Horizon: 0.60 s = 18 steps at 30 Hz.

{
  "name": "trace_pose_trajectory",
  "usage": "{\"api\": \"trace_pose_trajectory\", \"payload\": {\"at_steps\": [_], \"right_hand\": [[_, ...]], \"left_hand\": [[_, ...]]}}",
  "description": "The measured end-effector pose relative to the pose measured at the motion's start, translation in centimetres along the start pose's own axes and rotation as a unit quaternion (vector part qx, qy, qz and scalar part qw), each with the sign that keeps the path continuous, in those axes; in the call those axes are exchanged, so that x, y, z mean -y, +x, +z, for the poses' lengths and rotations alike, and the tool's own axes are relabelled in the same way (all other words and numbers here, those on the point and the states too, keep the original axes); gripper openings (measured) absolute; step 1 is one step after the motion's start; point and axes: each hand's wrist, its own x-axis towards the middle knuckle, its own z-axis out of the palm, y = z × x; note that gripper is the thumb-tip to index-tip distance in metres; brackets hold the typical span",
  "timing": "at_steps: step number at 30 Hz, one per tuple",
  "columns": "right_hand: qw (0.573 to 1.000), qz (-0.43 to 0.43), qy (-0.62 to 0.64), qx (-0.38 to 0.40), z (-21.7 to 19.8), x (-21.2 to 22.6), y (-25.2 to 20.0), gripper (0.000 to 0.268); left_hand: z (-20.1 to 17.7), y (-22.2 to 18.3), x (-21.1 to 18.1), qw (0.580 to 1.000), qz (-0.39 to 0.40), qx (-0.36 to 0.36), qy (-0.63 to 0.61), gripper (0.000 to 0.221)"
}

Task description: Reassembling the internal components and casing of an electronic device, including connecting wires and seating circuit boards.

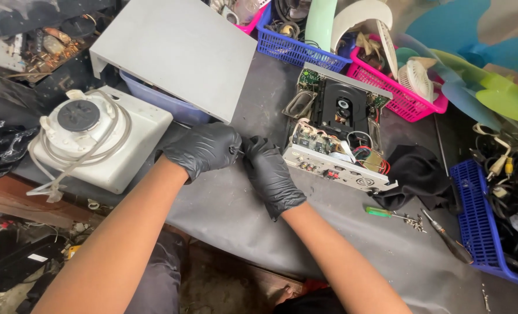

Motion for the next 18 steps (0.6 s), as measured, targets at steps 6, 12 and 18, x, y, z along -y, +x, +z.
{"api": "trace_pose_trajectory", "payload": {"at_steps": [6, 12, 18], "right_hand": [[1.000, 0.009, 0.014, -0.004, -0.9, 0.7, 0.3, 0.031], [0.992, -0.051, 0.085, -0.078, -2.3, -0.6, -0.5, 0.024], [0.976, -0.062, 0.160, -0.138, -7.6, -0.3, -2.9, 0.017]], "left_hand": [[-1.3, 0.5, 0.9, 0.999, -0.014, -0.035, 0.019, 0.017], [-1.8, -0.3, 0.5, 0.999, -0.010, -0.039, -0.005, 0.016], [-4.4, -2.1, -2.4, 0.996, 0.032, -0.079, -0.037, 0.015]]}}
